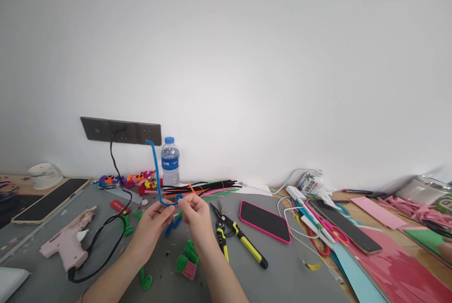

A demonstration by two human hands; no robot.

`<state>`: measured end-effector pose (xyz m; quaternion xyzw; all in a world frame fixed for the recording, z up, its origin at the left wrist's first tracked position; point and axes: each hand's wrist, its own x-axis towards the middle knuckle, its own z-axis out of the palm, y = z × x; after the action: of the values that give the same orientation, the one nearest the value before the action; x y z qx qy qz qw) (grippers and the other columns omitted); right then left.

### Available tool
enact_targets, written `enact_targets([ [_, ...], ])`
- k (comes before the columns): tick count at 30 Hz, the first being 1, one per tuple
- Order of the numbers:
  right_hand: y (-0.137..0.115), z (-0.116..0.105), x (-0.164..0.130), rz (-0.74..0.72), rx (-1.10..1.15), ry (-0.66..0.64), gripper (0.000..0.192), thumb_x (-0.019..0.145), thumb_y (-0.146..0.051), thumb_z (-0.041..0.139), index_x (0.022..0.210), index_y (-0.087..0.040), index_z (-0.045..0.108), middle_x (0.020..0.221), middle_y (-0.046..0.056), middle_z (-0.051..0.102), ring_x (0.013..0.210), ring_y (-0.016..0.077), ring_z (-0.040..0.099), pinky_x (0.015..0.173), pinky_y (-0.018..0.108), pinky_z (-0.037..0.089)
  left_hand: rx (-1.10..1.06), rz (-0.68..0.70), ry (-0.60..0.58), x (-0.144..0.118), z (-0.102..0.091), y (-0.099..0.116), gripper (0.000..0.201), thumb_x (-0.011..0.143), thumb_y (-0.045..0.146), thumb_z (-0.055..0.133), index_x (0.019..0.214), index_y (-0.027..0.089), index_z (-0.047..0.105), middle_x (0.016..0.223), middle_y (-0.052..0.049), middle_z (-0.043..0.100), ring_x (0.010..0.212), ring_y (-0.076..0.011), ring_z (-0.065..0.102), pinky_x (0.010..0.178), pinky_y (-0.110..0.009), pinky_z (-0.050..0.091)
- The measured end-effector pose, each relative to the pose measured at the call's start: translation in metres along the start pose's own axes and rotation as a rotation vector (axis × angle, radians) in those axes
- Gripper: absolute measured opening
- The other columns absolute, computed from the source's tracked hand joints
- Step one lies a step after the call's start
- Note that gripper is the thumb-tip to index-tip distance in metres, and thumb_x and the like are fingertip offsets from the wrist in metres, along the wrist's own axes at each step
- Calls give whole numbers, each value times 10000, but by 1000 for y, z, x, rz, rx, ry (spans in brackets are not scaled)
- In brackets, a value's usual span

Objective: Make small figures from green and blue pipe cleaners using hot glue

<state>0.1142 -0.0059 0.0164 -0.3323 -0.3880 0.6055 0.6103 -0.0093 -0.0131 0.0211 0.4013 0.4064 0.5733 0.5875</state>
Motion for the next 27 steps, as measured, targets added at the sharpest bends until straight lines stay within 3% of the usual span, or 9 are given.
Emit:
enact_targets([
  [7,-4,4,-2,15,-35,-11,381,685,-438,777,640,-192,491,458,-119,294,422,50,173,439,225,123,26,22,-14,0,-3,0,320,652,452,799,617,171,650,557,38,494,564,-120,415,542,-223,351],
  [27,-2,6,-2,31,-44,-29,385,679,-438,780,633,-187,492,475,-116,298,425,42,167,435,227,112,65,27,58,-2,0,0,325,613,476,815,682,170,725,546,25,554,557,-122,441,514,-212,354],
])
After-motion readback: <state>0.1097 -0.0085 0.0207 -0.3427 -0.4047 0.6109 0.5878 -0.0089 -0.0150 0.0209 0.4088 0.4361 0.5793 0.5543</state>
